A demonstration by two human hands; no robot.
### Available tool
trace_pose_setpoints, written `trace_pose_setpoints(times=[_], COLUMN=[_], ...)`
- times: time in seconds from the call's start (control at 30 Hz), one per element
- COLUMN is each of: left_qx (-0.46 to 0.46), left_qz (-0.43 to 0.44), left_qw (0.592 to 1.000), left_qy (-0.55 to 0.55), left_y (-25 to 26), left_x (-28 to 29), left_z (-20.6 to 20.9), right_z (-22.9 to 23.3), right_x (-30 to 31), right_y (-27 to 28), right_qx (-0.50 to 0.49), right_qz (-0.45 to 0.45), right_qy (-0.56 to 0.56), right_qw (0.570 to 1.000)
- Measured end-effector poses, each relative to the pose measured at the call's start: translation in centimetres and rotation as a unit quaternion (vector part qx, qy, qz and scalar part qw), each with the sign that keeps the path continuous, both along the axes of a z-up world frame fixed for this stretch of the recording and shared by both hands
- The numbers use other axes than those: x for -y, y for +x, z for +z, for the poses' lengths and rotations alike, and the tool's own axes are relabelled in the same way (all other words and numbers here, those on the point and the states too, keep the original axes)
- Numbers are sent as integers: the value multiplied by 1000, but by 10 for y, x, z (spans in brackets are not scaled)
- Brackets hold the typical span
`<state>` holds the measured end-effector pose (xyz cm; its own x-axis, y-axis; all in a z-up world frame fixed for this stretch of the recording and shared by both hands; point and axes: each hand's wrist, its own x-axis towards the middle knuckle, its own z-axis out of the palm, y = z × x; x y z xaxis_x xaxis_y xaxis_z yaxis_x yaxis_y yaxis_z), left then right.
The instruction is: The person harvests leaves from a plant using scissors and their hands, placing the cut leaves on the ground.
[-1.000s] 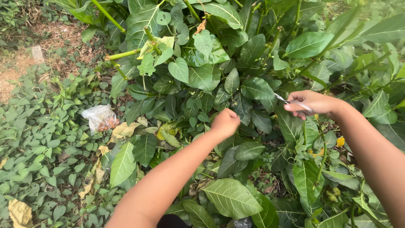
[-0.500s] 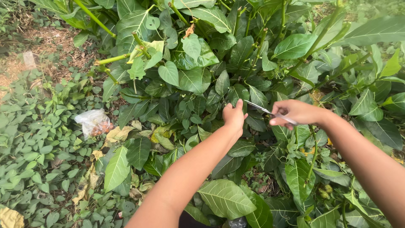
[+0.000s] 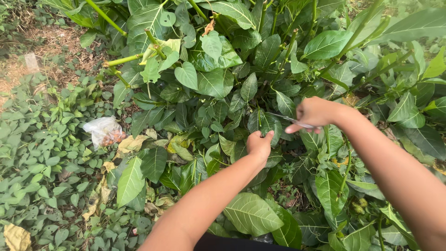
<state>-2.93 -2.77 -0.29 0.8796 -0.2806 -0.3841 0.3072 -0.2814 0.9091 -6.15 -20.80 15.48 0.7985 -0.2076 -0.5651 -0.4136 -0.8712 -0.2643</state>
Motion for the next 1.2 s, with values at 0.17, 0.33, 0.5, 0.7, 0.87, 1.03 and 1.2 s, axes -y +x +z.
trace_pose_setpoints(times=[0.17, 0.33, 0.5, 0.7, 0.87, 1.03, 1.2], left_qx=[35, 46, 59, 63, 73, 50, 151], left_qz=[-1, -34, -45, -52, -64, -170, -259], left_qw=[997, 992, 990, 989, 986, 967, 912], left_qy=[69, 113, 117, 125, 139, 185, 280], left_y=[-3, -5, -7, -8, -4, -5, -4], left_x=[0, 1, 1, 1, -1, -4, -43], left_z=[5, 2, -3, -10, -18, -22, 11], right_z=[1, 6, -7, -18, -16, 1, 8], right_x=[-17, -28, -34, -34, -29, -19, 6], right_y=[24, 34, 40, 43, 39, 28, 2], right_qx=[-20, -31, 0, 10, 27, 6, 86], right_qz=[66, 104, 146, 188, 186, 114, 46], right_qy=[-122, -232, -279, -281, -273, -228, -112], right_qw=[990, 967, 949, 941, 943, 967, 989])
